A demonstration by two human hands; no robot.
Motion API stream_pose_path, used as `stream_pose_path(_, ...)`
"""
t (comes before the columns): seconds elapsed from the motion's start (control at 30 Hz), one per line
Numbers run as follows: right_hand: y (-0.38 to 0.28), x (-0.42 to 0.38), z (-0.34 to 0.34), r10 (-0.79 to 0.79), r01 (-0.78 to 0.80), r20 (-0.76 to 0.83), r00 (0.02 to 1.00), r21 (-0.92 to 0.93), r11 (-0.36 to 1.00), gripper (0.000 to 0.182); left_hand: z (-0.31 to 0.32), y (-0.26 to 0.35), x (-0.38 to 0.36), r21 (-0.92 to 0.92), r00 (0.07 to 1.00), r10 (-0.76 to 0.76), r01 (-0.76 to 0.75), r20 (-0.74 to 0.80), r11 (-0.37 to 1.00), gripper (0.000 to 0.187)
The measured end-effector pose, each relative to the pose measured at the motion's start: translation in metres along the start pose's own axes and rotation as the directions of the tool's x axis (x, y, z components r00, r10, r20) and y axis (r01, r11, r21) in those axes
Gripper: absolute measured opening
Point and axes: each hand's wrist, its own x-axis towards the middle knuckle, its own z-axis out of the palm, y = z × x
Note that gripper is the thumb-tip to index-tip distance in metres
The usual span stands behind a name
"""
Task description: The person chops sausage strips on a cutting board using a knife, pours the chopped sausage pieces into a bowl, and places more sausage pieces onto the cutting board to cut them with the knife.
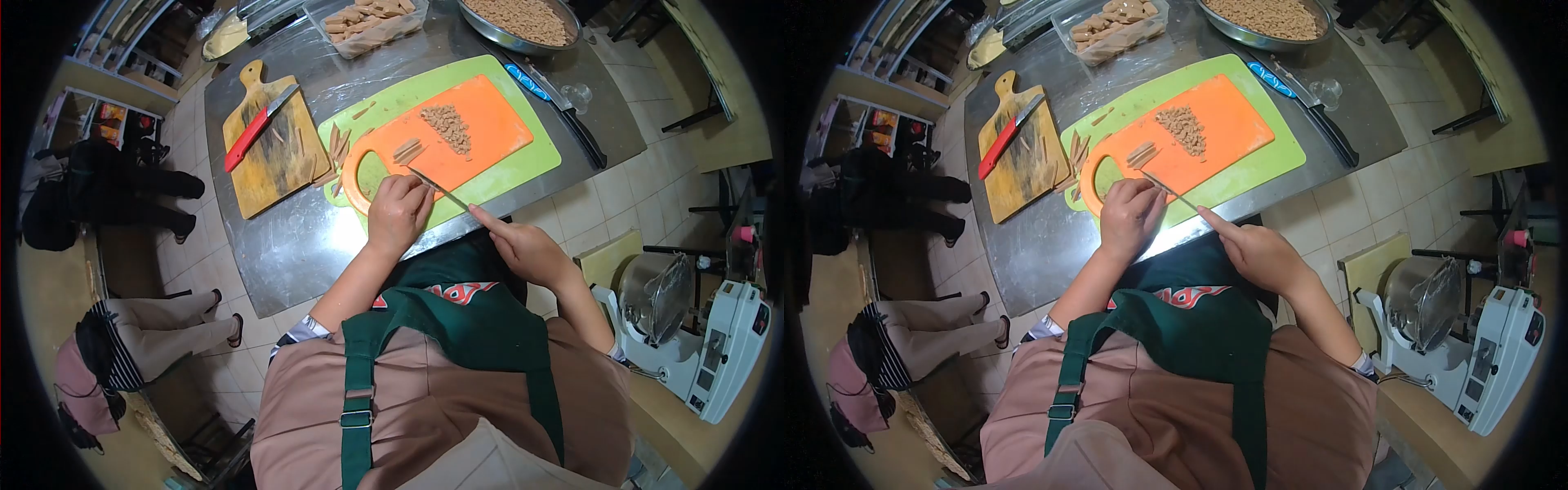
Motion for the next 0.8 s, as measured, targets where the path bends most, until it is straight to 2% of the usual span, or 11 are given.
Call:
stream_pose_path(0.3, 0.002, 0.018, 0.006, -0.052, 0.049, -0.028, 0.998, -0.087, 0.995, 0.052, 0.002, 0.001, 0.0, 0.006, 1.0, 0.004, -0.004, -0.014, 1.0, 0.007)
stream_pose_path(0.57, 0.009, 0.006, 0.005, -0.026, 0.022, -0.024, 0.999, -0.165, 0.986, 0.055, 0.0, 0.004, 0.0, 0.005, 0.999, -0.038, 0.038, 0.012, 0.999, 0.007)
stream_pose_path(0.8, 0.018, -0.026, -0.012, 0.046, -0.034, 0.047, 0.998, -0.223, 0.974, 0.058, 0.002, 0.002, -0.002, 0.013, 1.0, -0.015, 0.015, 0.01, 1.0, 0.008)
